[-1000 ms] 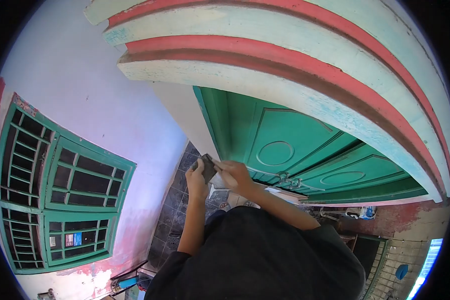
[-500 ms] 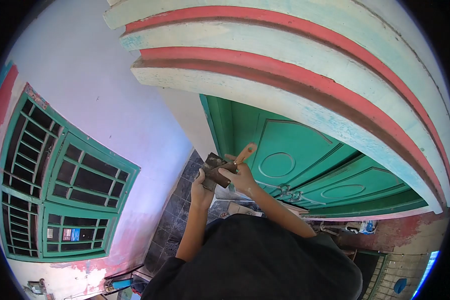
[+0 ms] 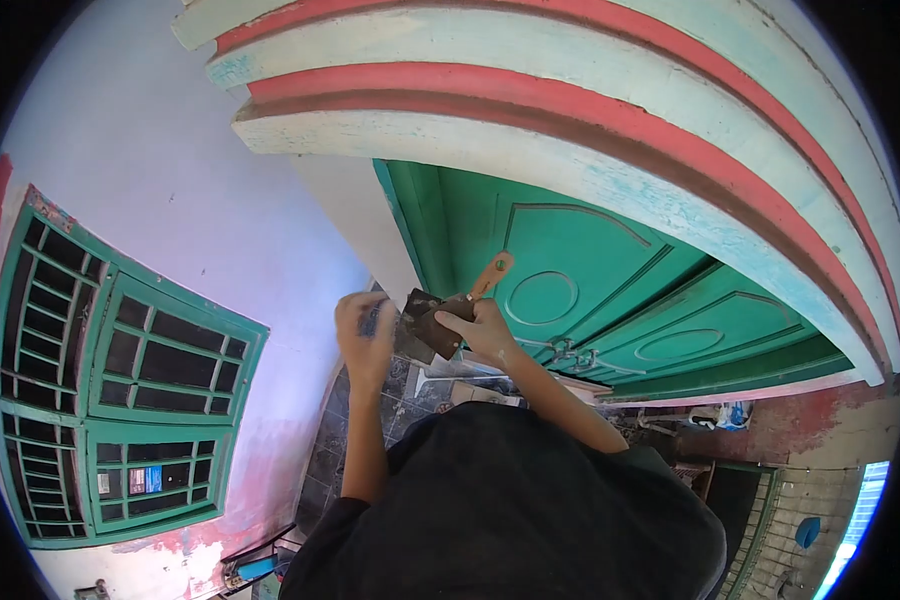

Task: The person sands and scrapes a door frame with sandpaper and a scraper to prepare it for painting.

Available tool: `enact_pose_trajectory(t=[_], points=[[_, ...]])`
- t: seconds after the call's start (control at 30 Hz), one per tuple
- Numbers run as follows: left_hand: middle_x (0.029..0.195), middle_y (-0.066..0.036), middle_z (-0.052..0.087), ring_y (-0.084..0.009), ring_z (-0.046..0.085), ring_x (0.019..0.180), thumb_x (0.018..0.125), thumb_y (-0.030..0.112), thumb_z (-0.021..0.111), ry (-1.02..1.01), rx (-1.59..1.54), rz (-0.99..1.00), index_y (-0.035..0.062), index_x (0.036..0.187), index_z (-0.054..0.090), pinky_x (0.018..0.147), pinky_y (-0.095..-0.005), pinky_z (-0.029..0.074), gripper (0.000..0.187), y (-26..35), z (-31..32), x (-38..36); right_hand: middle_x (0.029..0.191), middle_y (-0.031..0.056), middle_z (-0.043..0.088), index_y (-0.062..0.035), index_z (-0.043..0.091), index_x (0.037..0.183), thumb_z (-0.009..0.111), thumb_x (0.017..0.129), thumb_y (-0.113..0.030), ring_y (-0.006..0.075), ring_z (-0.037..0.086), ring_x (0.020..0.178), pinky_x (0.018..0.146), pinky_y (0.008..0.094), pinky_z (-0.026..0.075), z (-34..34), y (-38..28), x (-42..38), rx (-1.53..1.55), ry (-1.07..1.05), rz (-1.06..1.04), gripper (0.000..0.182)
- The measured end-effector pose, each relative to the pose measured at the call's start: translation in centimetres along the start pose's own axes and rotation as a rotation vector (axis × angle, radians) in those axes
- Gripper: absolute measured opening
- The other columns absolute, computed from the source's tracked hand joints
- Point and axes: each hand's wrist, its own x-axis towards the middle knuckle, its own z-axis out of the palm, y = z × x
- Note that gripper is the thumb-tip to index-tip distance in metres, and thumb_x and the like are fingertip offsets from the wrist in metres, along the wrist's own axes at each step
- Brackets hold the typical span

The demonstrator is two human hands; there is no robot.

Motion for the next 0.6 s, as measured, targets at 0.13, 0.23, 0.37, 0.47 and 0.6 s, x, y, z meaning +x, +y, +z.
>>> enact_pose_trajectory(t=[0.13,0.23,0.37,0.47,0.6], points=[[0.114,-0.013,0.068,-0.0306,0.060,0.112,0.085,0.035,0.084,-0.330,0.198,0.413,0.0024,0.114,0.073,0.102,-0.0429,0.041,0.045,5.5,2.8,0.8,0.091,0.0079,0.074,0.0043,0.073,0.109,0.075,0.093,-0.012,0.0136,0.068,0.081,0.073,0.0305,0.054,0.7,-1.5,-0.9,-0.318,-0.030,-0.117,0.023],[0.114,-0.013,0.069,-0.0317,0.059,0.114,0.084,0.035,0.084,-0.511,0.216,0.454,0.0018,0.109,0.073,0.105,-0.0451,0.036,0.043,5.6,4.3,1.0,0.098,0.0127,0.071,0.0027,0.068,0.113,0.072,0.090,-0.007,0.0184,0.069,0.088,0.074,0.0333,0.054,1.7,-2.8,-1.5,-0.432,-0.043,-0.276,0.025],[0.102,-0.010,0.070,-0.0275,0.061,0.109,0.090,0.033,0.080,-0.643,0.166,0.336,0.0007,0.104,0.070,0.104,-0.0440,0.038,0.037,5.7,4.7,0.8,0.104,0.0148,0.072,0.0014,0.063,0.114,0.075,0.086,-0.005,0.0224,0.070,0.093,0.076,0.0360,0.055,1.1,-1.4,-1.1,-0.467,-0.039,-0.337,0.031],[0.092,-0.007,0.068,-0.0218,0.063,0.095,0.099,0.031,0.073,-0.540,-0.158,0.112,0.0014,0.099,0.065,0.096,-0.0385,0.044,0.031,5.2,4.8,1.0,0.103,0.0162,0.072,0.0023,0.066,0.105,0.081,0.083,-0.005,0.0250,0.072,0.090,0.076,0.0359,0.057,-1.0,-1.0,-1.5,-0.563,-0.060,-0.385,0.028],[0.080,-0.005,0.062,-0.0127,0.062,0.075,0.108,0.037,0.063,-0.124,-0.713,-0.116,0.0013,0.092,0.061,0.071,-0.0312,0.051,0.039,4.7,3.6,2.9,0.100,0.0150,0.074,0.0000,0.070,0.091,0.087,0.078,0.000,0.0254,0.074,0.089,0.076,0.0348,0.058,-2.4,-2.6,-2.9,-0.552,0.147,-0.409,0.022]])
